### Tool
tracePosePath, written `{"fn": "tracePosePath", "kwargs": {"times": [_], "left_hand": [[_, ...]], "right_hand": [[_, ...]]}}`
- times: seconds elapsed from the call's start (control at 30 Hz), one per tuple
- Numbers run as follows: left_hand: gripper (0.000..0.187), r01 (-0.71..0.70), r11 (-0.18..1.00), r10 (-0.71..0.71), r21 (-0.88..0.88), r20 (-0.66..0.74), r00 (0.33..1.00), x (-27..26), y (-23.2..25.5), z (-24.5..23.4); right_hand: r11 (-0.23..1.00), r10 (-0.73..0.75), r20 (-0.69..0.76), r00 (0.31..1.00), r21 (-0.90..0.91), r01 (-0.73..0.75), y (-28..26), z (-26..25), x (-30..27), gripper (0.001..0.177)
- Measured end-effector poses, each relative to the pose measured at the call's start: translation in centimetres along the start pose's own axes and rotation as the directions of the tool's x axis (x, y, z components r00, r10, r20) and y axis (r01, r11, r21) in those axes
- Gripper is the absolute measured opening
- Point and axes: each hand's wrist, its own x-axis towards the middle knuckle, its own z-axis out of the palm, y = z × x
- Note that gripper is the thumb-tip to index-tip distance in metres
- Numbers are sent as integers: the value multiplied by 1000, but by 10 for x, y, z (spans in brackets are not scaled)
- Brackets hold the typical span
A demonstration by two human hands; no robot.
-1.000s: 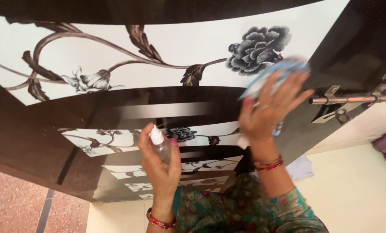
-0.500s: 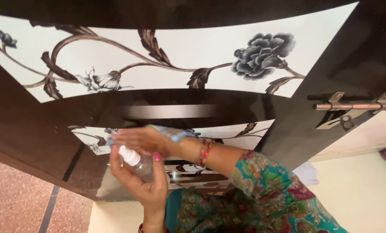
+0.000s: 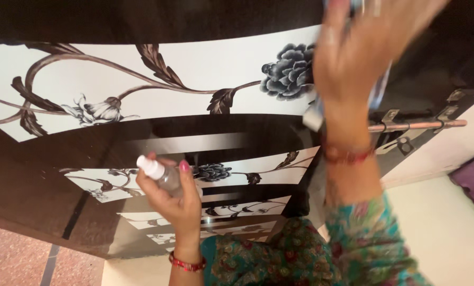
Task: The person sprays a liquid from a small bottle onto a dark wooden cabinet with floral decals and wipes the surface with a blue cloth. The person repeatedly sprays and wipes the same areas of the cabinet throughout the clip.
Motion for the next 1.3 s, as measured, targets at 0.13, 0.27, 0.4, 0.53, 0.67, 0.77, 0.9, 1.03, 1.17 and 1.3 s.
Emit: {"fn": "tracePosePath", "kwargs": {"times": [0.13,0.27,0.4,0.53,0.67,0.77,0.9,1.03,1.17,1.3], "left_hand": [[49,-108,992,111,-63,38,993,14,-15,17],[34,-27,982,31,-185,14,999,13,-26,21],[27,117,970,-108,-212,55,993,3,-24,12],[25,63,939,-45,-337,60,997,-7,-1,16],[29,-65,948,108,-312,124,986,-12,12,34],[52,-7,970,46,-242,158,986,-8,4,58],[46,-118,977,149,-177,170,974,-13,-6,69],[62,-151,982,175,-112,253,952,-14,-7,69],[66,-267,962,226,64,369,901,-9,-3,72],[85,-457,856,327,241,433,840,10,6,80]], "right_hand": [[978,98,179,979,163,-128,-14,-4,-115,68],[932,-257,195,947,308,190,-59,-8,-203,77],[898,-392,219,894,304,320,-86,-5,-215,68],[847,-429,228,874,438,302,-100,-2,-167,59],[615,-315,264,912,788,-15,-110,-16,-130,56],[263,-225,347,911,921,-286,-107,-31,-125,56],[145,-219,454,864,890,-431,-96,-57,-148,55],[108,-199,520,831,854,-509,-91,-76,-174,63],[134,-107,594,798,804,-580,-80,-77,-189,63],[-6,64,622,780,782,-623,-74,-67,-196,63]]}}
